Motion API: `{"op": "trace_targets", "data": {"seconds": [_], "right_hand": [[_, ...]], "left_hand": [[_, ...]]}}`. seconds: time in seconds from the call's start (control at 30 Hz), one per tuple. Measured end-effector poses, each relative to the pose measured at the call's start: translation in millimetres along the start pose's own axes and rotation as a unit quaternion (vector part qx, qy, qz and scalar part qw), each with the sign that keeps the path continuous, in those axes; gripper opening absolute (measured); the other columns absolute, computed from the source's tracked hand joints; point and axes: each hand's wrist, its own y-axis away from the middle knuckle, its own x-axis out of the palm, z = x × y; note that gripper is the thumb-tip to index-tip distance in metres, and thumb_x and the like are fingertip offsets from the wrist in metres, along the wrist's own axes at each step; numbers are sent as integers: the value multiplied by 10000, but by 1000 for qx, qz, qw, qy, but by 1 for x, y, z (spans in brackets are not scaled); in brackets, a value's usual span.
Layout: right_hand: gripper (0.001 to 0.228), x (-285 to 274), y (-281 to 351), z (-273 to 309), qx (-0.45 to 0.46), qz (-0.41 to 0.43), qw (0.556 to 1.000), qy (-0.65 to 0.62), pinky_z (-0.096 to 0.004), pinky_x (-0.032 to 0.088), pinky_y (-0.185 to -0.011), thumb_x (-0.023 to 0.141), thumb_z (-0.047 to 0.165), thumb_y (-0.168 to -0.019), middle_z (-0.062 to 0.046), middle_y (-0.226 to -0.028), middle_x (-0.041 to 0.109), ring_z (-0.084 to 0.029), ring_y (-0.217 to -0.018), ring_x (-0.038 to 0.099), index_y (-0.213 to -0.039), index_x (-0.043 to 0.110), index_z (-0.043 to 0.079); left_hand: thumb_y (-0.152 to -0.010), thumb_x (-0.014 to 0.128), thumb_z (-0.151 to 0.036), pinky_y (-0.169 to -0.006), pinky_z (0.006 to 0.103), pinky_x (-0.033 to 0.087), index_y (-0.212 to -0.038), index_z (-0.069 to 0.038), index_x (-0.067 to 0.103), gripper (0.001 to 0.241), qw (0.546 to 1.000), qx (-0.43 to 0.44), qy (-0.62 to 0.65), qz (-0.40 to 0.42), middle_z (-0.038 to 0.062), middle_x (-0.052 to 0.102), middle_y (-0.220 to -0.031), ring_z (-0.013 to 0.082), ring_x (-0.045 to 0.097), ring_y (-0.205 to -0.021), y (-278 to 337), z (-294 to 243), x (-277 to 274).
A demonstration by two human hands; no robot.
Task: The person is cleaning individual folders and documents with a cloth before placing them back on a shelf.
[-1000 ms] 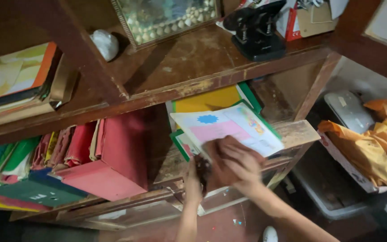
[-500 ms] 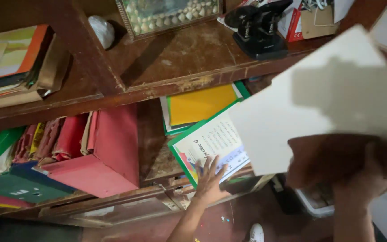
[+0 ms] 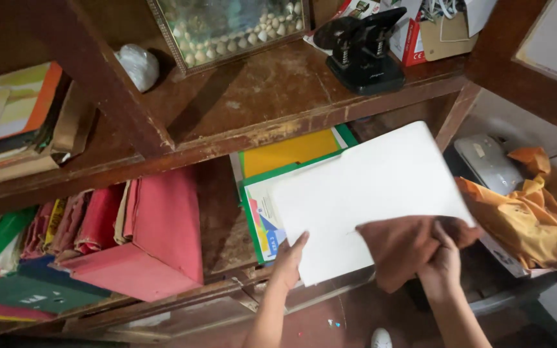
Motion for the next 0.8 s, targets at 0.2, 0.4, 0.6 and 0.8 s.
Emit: {"op": "trace_targets", "data": {"seconds": [0.2,0.4,0.6,0.8], "right_hand": [[352,-1,-17,-7,-73,-146,985,53,-333,679,-724,842,185,-886,-41,-951,721,-186,-821,781,-1185,656,183],[497,86,17,32,-177,-12,959,223,-233,531,-946,652,158,-910,3,-1250,666,-112,-1063,654,-1391,563,245],[930,70,-40,-136,-105,220,386,890,-402,587,-806,797,356,-708,28,-1207,637,-211,-1029,675,-1522,367,486],[727,134,36,-233,-257,339,291,857,-840,109,-1092,252,688,-991,7,-1720,108,-550,-1507,-6,-1640,147,377]], "left_hand": [[-756,929,-260,-495,338,469,-1044,11,715,450,976,136,114,-124,116,652,-723,203,632,-592,-112,47,-65],[-828,797,-287,-981,498,510,-1311,-38,681,556,989,-5,84,-121,122,714,-1342,341,670,-1206,-70,-3,-87],[-815,776,-494,-934,454,546,-1408,-25,576,782,975,-38,19,-217,146,658,-1379,331,662,-1201,-112,14,-97],[-825,586,-680,-963,448,497,-1320,-128,655,745,944,-6,-244,-222,163,687,-1311,366,644,-1203,-133,18,-112]]}}
